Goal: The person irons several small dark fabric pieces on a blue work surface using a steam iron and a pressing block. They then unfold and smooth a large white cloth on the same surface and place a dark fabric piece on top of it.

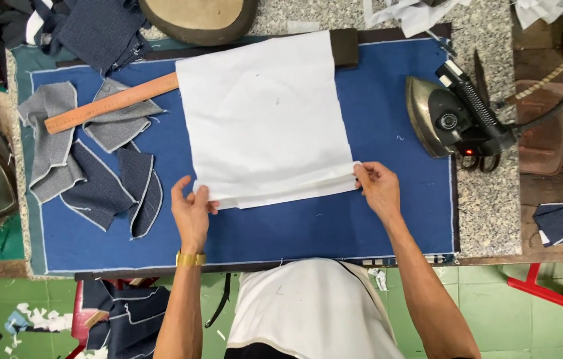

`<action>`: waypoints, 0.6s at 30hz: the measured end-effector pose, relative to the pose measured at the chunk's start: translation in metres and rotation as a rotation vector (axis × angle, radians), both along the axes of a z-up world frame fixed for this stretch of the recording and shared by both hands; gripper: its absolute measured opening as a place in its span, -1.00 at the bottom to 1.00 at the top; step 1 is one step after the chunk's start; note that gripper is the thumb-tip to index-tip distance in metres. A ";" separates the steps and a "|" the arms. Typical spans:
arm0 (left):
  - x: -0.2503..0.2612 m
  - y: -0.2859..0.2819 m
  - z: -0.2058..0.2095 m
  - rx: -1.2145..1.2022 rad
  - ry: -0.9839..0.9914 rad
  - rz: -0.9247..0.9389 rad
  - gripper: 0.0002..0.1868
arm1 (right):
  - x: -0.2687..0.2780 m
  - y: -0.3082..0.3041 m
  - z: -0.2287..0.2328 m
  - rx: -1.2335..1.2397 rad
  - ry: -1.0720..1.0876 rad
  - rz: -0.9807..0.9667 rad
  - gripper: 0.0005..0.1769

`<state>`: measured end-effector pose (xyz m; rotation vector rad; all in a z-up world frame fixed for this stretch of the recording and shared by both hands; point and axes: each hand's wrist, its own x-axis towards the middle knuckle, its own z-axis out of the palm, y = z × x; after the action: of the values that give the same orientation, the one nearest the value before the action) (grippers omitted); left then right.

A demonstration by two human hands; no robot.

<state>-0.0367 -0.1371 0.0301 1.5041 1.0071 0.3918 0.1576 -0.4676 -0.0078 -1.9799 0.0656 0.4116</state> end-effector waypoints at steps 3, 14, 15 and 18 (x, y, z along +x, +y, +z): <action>0.017 0.017 0.001 0.077 0.074 -0.048 -0.62 | 0.015 0.010 -0.005 0.169 0.099 -0.056 -0.88; 0.020 0.052 0.018 0.415 -0.126 -0.135 -0.87 | 0.040 0.003 0.032 0.149 -0.467 0.119 -0.89; 0.015 0.055 0.000 0.456 0.030 -0.178 -0.88 | 0.039 -0.003 0.008 -0.040 -0.471 0.140 -0.92; -0.005 0.048 -0.029 0.425 0.192 -0.224 -0.88 | 0.013 -0.007 -0.018 -0.177 -0.417 0.196 -0.92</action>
<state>-0.0417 -0.0887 0.0007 2.0488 0.9262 0.3170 0.1709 -0.4750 -0.0257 -2.2178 -0.3690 0.1125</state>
